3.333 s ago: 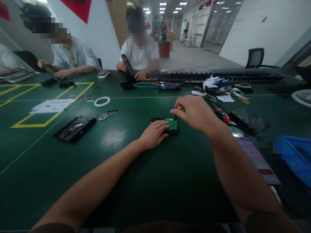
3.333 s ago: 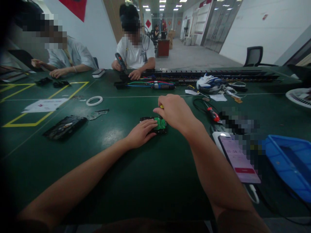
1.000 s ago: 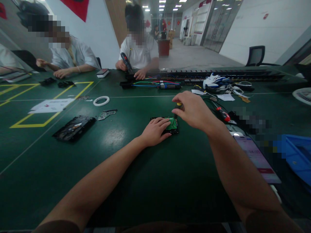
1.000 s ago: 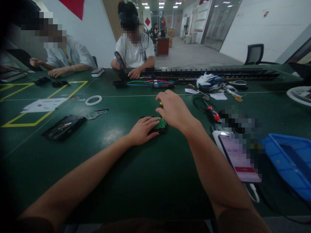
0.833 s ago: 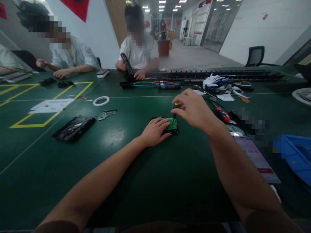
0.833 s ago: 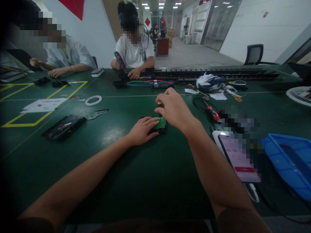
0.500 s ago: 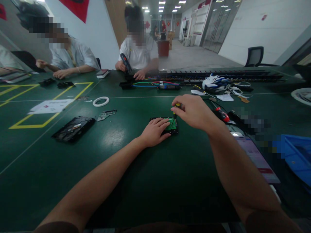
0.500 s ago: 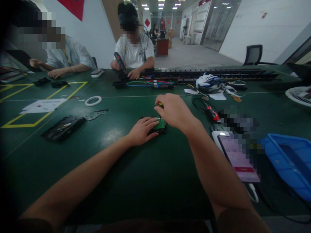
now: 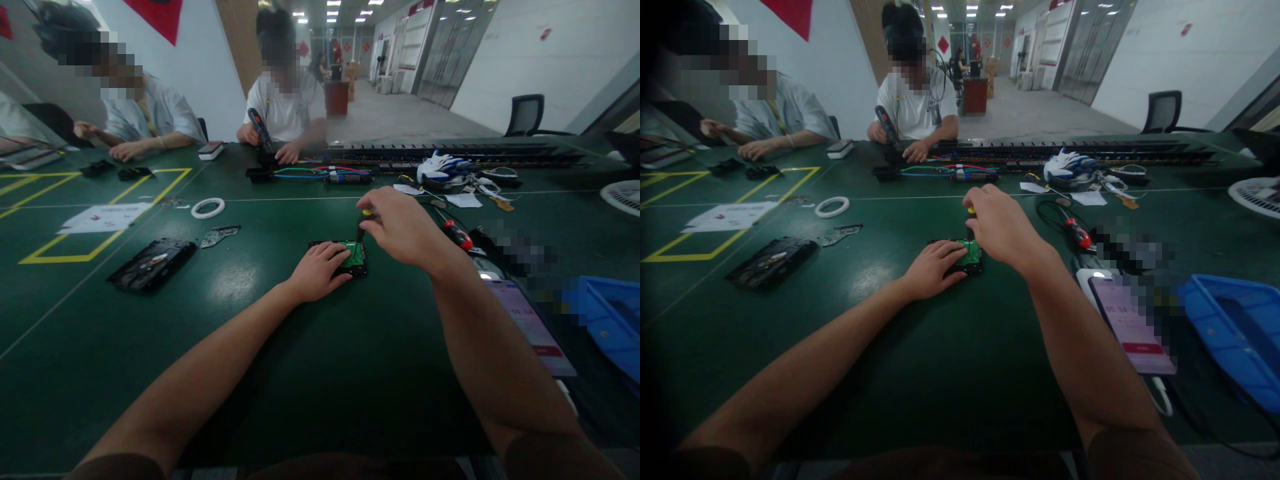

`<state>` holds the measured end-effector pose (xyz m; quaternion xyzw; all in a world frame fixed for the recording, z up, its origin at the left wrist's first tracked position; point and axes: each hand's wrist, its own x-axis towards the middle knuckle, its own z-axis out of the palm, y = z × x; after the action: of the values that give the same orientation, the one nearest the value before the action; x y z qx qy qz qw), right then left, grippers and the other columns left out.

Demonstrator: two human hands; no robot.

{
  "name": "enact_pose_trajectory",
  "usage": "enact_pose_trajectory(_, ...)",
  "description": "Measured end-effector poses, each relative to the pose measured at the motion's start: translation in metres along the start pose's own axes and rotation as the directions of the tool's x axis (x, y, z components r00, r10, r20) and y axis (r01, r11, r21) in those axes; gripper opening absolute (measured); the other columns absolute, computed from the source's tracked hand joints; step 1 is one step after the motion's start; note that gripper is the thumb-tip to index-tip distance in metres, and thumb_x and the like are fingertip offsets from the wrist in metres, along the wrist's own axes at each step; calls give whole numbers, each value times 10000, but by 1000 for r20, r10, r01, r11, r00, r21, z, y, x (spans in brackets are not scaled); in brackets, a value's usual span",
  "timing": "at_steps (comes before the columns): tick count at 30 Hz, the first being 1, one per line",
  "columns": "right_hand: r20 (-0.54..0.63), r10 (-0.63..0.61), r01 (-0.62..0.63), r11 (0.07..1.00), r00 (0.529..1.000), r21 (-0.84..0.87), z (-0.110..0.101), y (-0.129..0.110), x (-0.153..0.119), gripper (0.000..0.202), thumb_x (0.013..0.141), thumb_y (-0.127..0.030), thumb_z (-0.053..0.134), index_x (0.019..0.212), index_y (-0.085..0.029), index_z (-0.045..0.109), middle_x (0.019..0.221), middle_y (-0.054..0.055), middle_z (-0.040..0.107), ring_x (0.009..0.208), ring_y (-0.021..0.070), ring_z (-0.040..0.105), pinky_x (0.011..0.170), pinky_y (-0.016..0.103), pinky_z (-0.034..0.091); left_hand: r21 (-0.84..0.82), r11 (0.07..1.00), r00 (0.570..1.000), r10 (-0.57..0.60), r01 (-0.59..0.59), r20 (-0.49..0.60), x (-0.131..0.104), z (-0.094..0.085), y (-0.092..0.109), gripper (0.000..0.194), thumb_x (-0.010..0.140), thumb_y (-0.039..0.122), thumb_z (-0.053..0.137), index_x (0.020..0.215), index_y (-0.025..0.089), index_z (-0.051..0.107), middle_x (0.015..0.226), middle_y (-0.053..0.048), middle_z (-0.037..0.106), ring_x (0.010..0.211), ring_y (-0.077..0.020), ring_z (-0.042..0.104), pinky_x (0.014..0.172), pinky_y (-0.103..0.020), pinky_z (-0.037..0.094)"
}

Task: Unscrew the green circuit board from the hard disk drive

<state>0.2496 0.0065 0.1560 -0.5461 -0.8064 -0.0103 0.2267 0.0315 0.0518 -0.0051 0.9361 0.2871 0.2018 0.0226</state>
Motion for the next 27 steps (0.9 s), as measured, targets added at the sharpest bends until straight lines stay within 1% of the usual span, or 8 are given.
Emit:
enact_pose_trajectory(3, -4, -16, 16, 1000, 1000, 3, -3, 0, 0, 221, 922, -166, 720, 1140, -178, 756, 1179, 146, 752, 1047, 310, 690, 967, 448, 526, 6, 1000, 1000, -4, 4, 9, 0, -1, 2, 578, 1085, 535, 581, 1559, 207, 558, 1566, -149, 591, 1462, -371, 523, 1217, -591, 442)
enact_pose_trajectory(7, 26, -22, 23, 999, 999, -34, -4, -1, 0, 239, 943, -147, 684, 1168, -181, 757, 1114, 123, 772, 980, 289, 687, 917, 419, 507, 32, 999, 1000, -22, 21, 17, 1, -2, 6, 573, 1091, 518, 571, 1541, 164, 560, 1554, -161, 606, 1439, -371, 543, 1211, -574, 455)
enact_pose_trajectory(12, 22, -41, 42, 999, 999, -27, -4, 0, 0, 270, 947, -118, 657, 1193, -149, 764, 1146, 140, 778, 1014, 293, 694, 948, 407, 494, 38, 998, 999, -46, 46, 16, 1, -2, 11, 478, 1089, 479, 585, 1450, 167, 602, 1561, -149, 613, 1450, -357, 545, 1227, -553, 446)
enact_pose_trajectory(17, 27, -16, 17, 999, 1000, -42, -4, -1, 3, 208, 1005, -237, 667, 1157, -150, 779, 1148, 148, 791, 1065, 305, 693, 975, 413, 488, 12, 998, 998, -63, 63, 5, 1, -2, 14, 448, 1079, 468, 607, 1406, 162, 608, 1559, -158, 616, 1466, -353, 543, 1255, -546, 423)
enact_pose_trajectory(19, 29, -7, 8, 998, 1000, -57, -4, -2, 3, 197, 1028, -252, 641, 1130, -160, 782, 1120, 138, 797, 1050, 300, 697, 963, 413, 492, -6, 998, 998, -63, 63, 0, 0, -2, 14, 444, 1075, 470, 618, 1391, 159, 610, 1550, -165, 622, 1471, -347, 544, 1265, -537, 418)
enact_pose_trajectory(23, 18, -4, 5, 998, 1000, -55, -3, -2, 3, 183, 1013, -191, 629, 1115, -158, 777, 1127, 138, 802, 1059, 304, 714, 964, 424, 507, -9, 999, 999, -53, 53, -3, -1, -1, 12, 408, 1081, 464, 612, 1359, 165, 625, 1556, -167, 621, 1468, -352, 549, 1242, -552, 445)
enact_pose_trajectory(27, 0, 4, -4, 1000, 1000, -13, -2, -1, 1, 267, 989, -152, 617, 1219, -168, 752, 1230, 140, 794, 1085, 298, 726, 995, 432, 519, -6, 999, 999, -33, 33, -14, -3, 1, 10, 392, 1087, 460, 605, 1353, 174, 637, 1559, -164, 619, 1481, -355, 541, 1239, -570, 448)
